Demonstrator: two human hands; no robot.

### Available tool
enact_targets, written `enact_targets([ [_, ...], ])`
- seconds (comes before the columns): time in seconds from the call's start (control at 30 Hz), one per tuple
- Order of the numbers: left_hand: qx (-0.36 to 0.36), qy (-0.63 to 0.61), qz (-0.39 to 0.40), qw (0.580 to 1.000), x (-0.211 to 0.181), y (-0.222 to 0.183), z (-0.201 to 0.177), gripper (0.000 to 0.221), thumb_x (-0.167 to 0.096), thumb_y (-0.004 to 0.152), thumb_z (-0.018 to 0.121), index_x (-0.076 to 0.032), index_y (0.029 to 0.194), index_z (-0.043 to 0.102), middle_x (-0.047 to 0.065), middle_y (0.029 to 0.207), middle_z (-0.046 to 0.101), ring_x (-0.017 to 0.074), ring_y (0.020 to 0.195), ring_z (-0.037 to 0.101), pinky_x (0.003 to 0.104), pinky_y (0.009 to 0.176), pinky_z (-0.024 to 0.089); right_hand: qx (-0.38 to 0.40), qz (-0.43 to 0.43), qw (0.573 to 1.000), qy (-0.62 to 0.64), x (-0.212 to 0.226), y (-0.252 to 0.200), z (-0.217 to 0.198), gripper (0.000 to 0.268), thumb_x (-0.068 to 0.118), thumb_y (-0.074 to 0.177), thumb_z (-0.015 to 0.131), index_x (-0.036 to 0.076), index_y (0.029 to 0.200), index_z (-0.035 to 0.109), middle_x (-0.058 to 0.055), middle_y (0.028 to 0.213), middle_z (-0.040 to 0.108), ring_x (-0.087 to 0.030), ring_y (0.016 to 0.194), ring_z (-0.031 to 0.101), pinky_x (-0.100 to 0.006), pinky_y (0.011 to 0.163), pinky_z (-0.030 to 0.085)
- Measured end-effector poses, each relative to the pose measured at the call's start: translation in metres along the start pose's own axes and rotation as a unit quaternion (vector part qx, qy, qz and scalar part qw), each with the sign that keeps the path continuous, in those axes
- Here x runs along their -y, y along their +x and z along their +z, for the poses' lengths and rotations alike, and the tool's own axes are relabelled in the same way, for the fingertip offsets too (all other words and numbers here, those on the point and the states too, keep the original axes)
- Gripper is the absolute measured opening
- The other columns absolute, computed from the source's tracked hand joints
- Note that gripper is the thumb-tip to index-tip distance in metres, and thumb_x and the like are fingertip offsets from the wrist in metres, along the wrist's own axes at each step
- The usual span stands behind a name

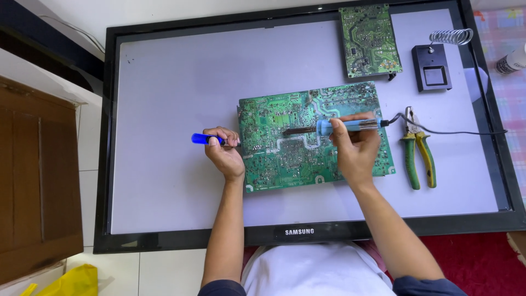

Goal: Removing solder from a printed circuit board using a soldering iron and a desoldering pump.

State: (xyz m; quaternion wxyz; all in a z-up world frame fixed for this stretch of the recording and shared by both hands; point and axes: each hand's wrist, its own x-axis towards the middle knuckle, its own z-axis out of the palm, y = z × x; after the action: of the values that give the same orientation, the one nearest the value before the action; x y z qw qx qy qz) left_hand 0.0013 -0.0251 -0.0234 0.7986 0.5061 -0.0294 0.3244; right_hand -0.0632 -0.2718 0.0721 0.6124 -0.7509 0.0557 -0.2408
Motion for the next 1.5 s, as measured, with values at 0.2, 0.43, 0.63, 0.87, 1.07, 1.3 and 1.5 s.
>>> enact_targets([
  [0.2,0.005,0.004,-0.007,1.0,-0.004,0.0,0.001,0.033,-0.037,0.11,0.041,-0.012,0.088,0.044,0.002,0.059,0.037,0.0161,0.051,0.042,0.028,0.057,0.044,-0.003,-0.03,0.999,-0.021,0.013,0.008,0.016,0.015,0.008,0.107,0.074,-0.001,0.105,0.062,-0.015,0.079,0.068,-0.019,0.065,0.069,-0.03,0.059,0.056],
  [0.43,0.007,0.008,-0.008,1.0,-0.005,0.0,0.0,0.031,-0.035,0.11,0.04,-0.013,0.089,0.043,0.001,0.06,0.037,0.0158,0.051,0.042,0.028,0.057,0.044,0.152,-0.115,0.982,-0.016,0.046,0.028,0.023,0.007,-0.001,0.1,0.076,-0.004,0.103,0.071,-0.018,0.077,0.065,-0.024,0.058,0.063,-0.035,0.055,0.055],
  [0.63,-0.001,0.02,-0.023,1.0,-0.011,0.0,0.0,0.031,-0.034,0.109,0.04,-0.012,0.088,0.044,0.002,0.06,0.037,0.0173,0.052,0.043,0.03,0.058,0.044,0.062,-0.154,0.974,-0.157,0.047,0.025,0.044,0.018,0.011,0.101,0.082,0.0,0.099,0.068,-0.015,0.07,0.064,-0.027,0.054,0.063,-0.039,0.05,0.051],
  [0.87,-0.028,-0.003,-0.012,1.0,-0.04,0.023,0.0,0.029,-0.036,0.108,0.042,-0.013,0.091,0.046,0.003,0.06,0.04,0.0182,0.053,0.045,0.031,0.062,0.047,0.01,-0.102,0.983,-0.152,0.029,0.024,0.038,0.021,0.015,0.103,0.081,0.002,0.097,0.066,-0.014,0.067,0.064,-0.027,0.054,0.063,-0.039,0.051,0.049],
  [1.07,0.005,-0.037,-0.027,0.999,-0.073,0.032,0.031,0.028,-0.035,0.11,0.04,-0.013,0.094,0.046,0.004,0.062,0.04,0.0193,0.055,0.046,0.032,0.064,0.049,0.001,-0.005,1.0,-0.023,0.006,0.022,0.015,0.015,0.01,0.107,0.074,0.002,0.104,0.062,-0.013,0.077,0.069,-0.022,0.06,0.067,-0.033,0.056,0.056],
  [1.3,0.099,0.003,-0.06,0.993,-0.064,0.018,0.079,0.027,-0.037,0.113,0.034,-0.02,0.097,0.048,-0.003,0.066,0.045,0.0137,0.058,0.049,0.026,0.064,0.048,-0.061,0.023,0.997,0.05,-0.018,-0.004,0.003,0.011,0.008,0.109,0.07,0.004,0.102,0.062,-0.009,0.079,0.069,-0.016,0.059,0.068,-0.027,0.053,0.057],
  [1.5,0.137,0.004,-0.068,0.988,-0.051,0.009,0.095,0.028,-0.034,0.114,0.037,-0.014,0.098,0.048,0.0,0.066,0.044,0.0135,0.06,0.051,0.027,0.066,0.05,-0.058,-0.012,0.997,0.049,-0.007,-0.011,0.006,0.011,0.009,0.108,0.071,0.003,0.105,0.062,-0.009,0.076,0.07,-0.015,0.06,0.068,-0.025,0.055,0.057],
])
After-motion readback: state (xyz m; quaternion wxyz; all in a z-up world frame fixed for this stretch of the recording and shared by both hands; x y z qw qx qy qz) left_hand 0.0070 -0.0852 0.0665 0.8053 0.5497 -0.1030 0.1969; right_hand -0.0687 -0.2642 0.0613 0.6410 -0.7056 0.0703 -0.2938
